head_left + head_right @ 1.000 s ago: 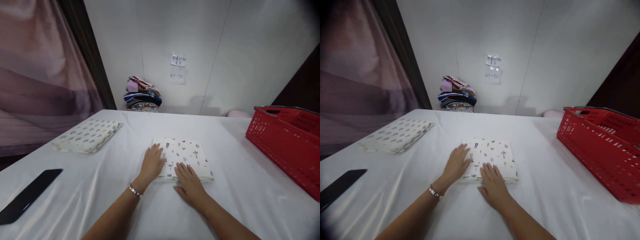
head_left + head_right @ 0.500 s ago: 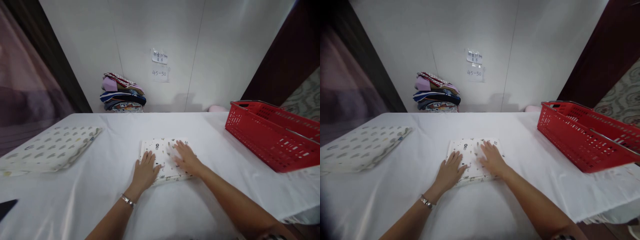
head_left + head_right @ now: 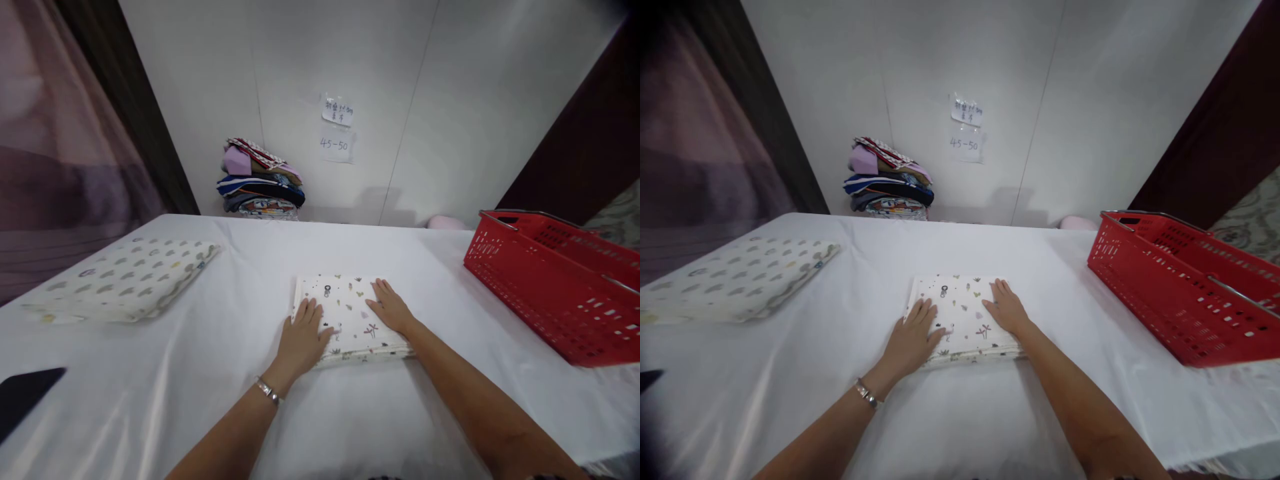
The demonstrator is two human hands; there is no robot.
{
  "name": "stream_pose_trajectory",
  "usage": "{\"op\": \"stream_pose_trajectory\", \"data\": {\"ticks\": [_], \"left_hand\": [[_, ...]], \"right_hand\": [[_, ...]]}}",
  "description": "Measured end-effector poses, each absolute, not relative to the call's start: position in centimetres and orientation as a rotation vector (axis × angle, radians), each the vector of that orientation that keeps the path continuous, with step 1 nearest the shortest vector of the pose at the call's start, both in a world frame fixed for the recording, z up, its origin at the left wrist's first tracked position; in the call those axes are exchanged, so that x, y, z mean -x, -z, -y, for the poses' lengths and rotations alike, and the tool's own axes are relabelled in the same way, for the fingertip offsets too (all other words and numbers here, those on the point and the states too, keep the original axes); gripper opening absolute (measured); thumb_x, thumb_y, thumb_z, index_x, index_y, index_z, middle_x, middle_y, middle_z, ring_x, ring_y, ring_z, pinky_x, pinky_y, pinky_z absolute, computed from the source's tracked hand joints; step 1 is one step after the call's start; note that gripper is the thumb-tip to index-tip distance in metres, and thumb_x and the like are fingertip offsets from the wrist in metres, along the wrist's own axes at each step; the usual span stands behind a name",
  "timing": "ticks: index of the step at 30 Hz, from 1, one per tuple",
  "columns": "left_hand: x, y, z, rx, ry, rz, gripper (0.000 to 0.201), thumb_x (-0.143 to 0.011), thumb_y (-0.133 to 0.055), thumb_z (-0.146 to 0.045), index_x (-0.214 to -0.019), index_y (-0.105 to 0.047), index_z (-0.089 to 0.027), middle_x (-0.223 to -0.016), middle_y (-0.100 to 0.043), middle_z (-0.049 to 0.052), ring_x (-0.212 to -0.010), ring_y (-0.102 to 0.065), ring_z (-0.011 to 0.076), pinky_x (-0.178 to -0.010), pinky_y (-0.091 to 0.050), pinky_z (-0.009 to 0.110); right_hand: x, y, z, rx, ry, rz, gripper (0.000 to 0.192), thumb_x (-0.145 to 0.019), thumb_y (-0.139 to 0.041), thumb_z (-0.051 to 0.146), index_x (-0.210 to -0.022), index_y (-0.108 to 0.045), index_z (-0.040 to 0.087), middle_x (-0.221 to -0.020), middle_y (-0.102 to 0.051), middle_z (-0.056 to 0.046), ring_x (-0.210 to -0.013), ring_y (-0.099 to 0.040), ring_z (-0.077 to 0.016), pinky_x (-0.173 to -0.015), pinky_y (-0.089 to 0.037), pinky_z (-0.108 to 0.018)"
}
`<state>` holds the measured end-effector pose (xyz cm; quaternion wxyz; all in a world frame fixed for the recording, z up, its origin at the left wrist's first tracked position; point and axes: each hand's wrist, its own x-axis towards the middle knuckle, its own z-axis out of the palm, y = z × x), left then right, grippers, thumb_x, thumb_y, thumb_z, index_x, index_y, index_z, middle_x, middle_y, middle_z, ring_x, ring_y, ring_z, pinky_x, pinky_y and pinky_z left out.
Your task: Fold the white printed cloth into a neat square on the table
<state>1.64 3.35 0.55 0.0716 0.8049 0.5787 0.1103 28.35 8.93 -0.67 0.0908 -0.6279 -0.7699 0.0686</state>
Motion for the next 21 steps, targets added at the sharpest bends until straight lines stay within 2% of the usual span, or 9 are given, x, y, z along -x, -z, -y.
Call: {"op": "stream_pose_trajectory", "data": {"ticks": [3, 7, 10, 14, 21], "left_hand": [[-1.7, -0.4, -3.3, -2.402, -0.331, -1.735, 0.055, -0.09, -0.029, -0.048, -0.136, -0.037, -0.02, -0.15, -0.023, 0.007, -0.139, -0.014, 0.0265, -0.104, -0.027, 0.051], [-1.8, -0.4, -3.3, -2.392, -0.353, -1.736, 0.055, -0.089, -0.031, -0.048, -0.136, -0.037, -0.021, -0.15, -0.024, 0.007, -0.139, -0.013, 0.0269, -0.104, -0.027, 0.051], [-1.9, -0.4, -3.3, -2.388, -0.365, -1.737, 0.054, -0.089, -0.033, -0.047, -0.136, -0.037, -0.021, -0.15, -0.024, 0.007, -0.139, -0.013, 0.0269, -0.103, -0.027, 0.05], [-1.9, -0.5, -3.1, -2.389, -0.374, -1.74, 0.057, -0.089, -0.032, -0.048, -0.137, -0.037, -0.017, -0.149, -0.025, 0.009, -0.139, -0.013, 0.0264, -0.104, -0.025, 0.051], [-2.1, -0.4, -2.8, -2.376, -0.403, -1.768, 0.059, -0.088, -0.033, -0.048, -0.139, -0.034, -0.019, -0.147, -0.029, 0.01, -0.138, -0.012, 0.0301, -0.104, -0.023, 0.054]], "right_hand": [[-28.2, 0.2, -8.8, 1.932, -0.191, 2.313, 0.068, -0.091, -0.027, 0.053, -0.141, -0.028, 0.008, -0.15, -0.019, -0.014, -0.139, -0.012, -0.0258, -0.109, -0.02, -0.044], [-26.5, -1.3, -8.8, 1.971, -0.117, 2.365, 0.064, -0.09, -0.027, 0.052, -0.14, -0.031, 0.011, -0.15, -0.02, -0.014, -0.138, -0.012, -0.0284, -0.108, -0.012, -0.053], [-22.9, -2.5, -9.4, 1.792, -0.131, 2.463, 0.064, -0.091, -0.025, 0.051, -0.141, -0.028, 0.012, -0.15, -0.018, -0.013, -0.139, -0.009, -0.0257, -0.11, -0.007, -0.049], [-16.8, -3.2, -11.4, 1.56, -0.266, 2.55, 0.062, -0.093, -0.019, 0.051, -0.141, -0.026, 0.013, -0.151, -0.017, -0.011, -0.139, -0.009, -0.0232, -0.11, -0.009, -0.045], [-11.8, -1.4, -14.7, 1.549, -0.27, 2.531, 0.049, -0.094, -0.024, 0.041, -0.135, -0.035, 0.017, -0.14, -0.041, -0.01, -0.132, -0.029, -0.0215, -0.106, -0.017, -0.044]]}}
